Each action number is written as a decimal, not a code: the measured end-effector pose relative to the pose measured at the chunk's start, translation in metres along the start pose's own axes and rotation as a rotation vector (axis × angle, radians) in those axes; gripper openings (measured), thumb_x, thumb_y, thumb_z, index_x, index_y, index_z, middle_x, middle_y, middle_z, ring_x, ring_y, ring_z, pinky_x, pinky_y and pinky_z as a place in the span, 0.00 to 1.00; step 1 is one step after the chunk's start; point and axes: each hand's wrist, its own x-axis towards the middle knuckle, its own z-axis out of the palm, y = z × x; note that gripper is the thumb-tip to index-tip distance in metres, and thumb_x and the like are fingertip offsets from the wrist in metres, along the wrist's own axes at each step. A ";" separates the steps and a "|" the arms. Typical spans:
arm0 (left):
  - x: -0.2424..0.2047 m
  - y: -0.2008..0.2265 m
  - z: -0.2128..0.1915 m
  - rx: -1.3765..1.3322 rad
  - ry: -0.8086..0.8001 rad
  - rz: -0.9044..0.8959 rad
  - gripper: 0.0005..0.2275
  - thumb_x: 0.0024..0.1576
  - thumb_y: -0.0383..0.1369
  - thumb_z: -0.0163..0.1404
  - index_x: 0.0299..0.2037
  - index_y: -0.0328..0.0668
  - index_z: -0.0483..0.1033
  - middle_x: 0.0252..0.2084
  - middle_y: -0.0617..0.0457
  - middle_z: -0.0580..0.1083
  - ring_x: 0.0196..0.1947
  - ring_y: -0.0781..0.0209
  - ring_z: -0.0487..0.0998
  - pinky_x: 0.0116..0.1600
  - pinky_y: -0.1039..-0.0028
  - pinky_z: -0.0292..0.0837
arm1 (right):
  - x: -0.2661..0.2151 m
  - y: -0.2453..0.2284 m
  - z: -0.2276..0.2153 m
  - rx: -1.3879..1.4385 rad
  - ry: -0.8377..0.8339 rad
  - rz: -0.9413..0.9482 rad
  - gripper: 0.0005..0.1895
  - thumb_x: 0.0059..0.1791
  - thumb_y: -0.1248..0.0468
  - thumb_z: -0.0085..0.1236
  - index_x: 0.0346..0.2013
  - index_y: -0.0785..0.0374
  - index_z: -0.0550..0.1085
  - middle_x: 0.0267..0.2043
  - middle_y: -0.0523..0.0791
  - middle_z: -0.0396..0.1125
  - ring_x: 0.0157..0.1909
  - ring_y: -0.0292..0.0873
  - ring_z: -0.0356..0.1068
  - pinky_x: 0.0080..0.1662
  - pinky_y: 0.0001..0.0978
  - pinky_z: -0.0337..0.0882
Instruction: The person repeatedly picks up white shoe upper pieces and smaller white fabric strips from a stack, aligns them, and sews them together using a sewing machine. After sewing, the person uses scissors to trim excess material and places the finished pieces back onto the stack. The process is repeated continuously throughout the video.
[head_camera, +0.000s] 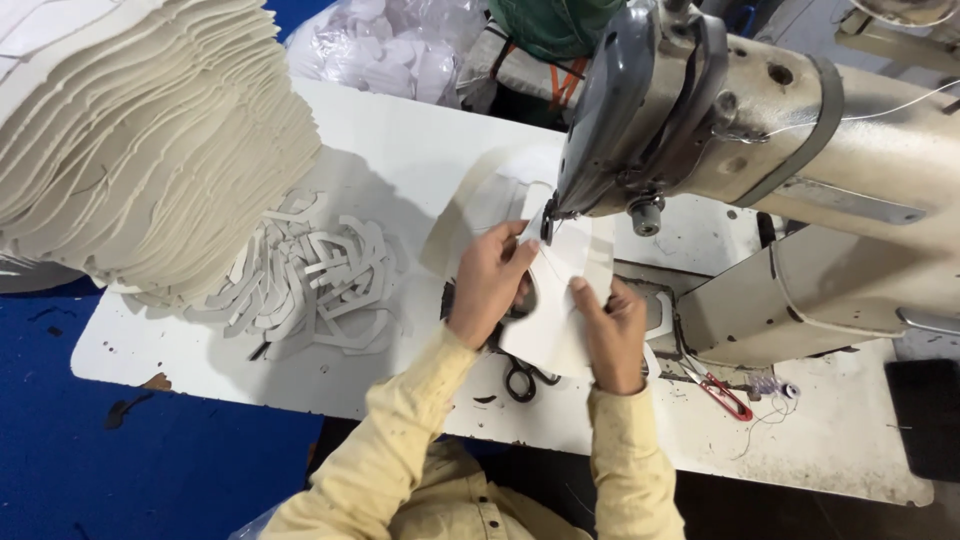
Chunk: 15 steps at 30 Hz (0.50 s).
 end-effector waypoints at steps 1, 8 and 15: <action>-0.006 0.006 -0.004 0.337 0.036 0.147 0.16 0.61 0.31 0.53 0.56 0.28 0.75 0.29 0.52 0.76 0.23 0.64 0.73 0.28 0.72 0.69 | -0.004 0.008 0.005 -0.029 0.034 -0.001 0.12 0.53 0.63 0.62 0.40 0.73 0.79 0.33 0.46 0.76 0.29 0.33 0.68 0.32 0.25 0.68; -0.060 0.001 -0.001 0.890 0.144 0.535 0.21 0.57 0.31 0.58 0.60 0.32 0.70 0.42 0.44 0.78 0.42 0.49 0.76 0.53 0.60 0.62 | -0.025 -0.017 0.046 0.202 0.104 -0.014 0.12 0.52 0.61 0.60 0.40 0.70 0.77 0.34 0.41 0.75 0.33 0.31 0.69 0.36 0.24 0.68; -0.045 -0.009 -0.004 0.760 0.160 0.517 0.19 0.56 0.28 0.57 0.57 0.34 0.72 0.44 0.47 0.79 0.44 0.54 0.76 0.56 0.60 0.57 | -0.014 -0.025 0.030 0.066 0.257 -0.194 0.23 0.55 0.64 0.63 0.57 0.67 0.60 0.51 0.46 0.58 0.50 0.36 0.64 0.47 0.28 0.70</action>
